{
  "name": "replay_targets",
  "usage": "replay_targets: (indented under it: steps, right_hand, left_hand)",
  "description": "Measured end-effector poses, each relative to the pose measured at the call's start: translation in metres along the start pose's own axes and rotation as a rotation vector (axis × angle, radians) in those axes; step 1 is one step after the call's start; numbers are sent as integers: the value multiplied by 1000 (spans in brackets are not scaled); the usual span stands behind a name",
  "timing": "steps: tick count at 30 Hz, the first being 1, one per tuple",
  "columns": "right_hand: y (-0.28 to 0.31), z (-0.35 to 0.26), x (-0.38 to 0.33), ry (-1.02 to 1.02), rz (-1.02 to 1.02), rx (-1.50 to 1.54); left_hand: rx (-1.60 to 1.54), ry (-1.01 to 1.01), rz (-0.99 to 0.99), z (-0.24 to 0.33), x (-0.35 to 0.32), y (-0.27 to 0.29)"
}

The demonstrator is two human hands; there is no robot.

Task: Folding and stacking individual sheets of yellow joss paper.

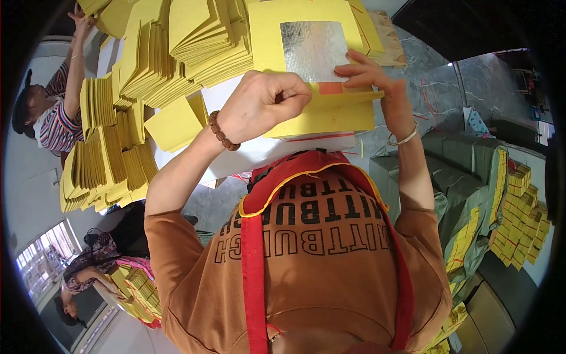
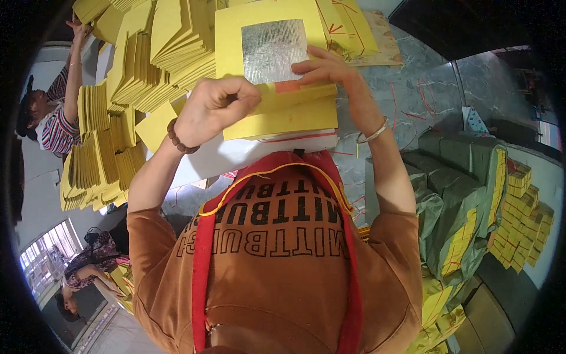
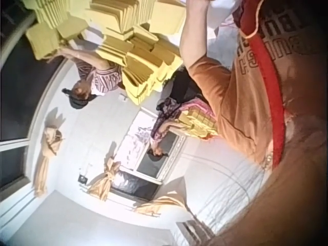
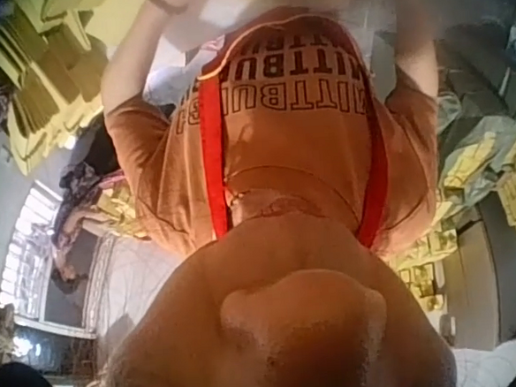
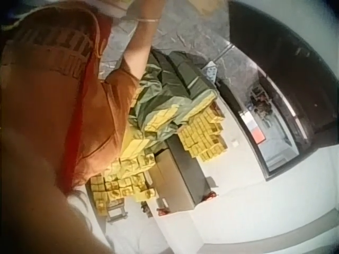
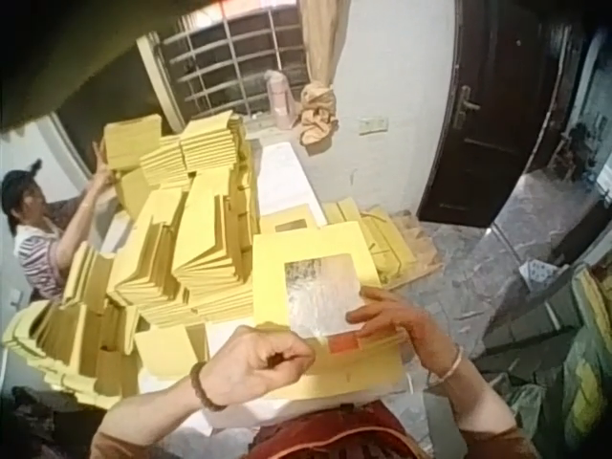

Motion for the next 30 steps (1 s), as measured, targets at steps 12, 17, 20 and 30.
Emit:
replay_targets:
  steps: [12, 17, 20, 30]
  right_hand:
    - [-1, 18, -6, -243, 187, 72]
    - [2, 12, -2, -38, 24, -100]
    - [2, 8, -1, -14, -23, -76]
    - [4, 14, -6, 3, -52, 52]
  left_hand:
    - [245, -281, -213, 14, -8, 40]
    - [533, -547, 18, 46, -22, 14]
    - [717, -421, -136, 46, -19, -10]
    - [742, -471, -153, 28, -13, -19]
Point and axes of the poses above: each hand's wrist, its own x-axis towards the middle knuckle, its own y-axis out of the back of the hand, z = x × y, the point moved 4 cm from there along x, towards the middle knuckle, and after that the axes turned 4 degrees about -x, right-handed, at the moved point
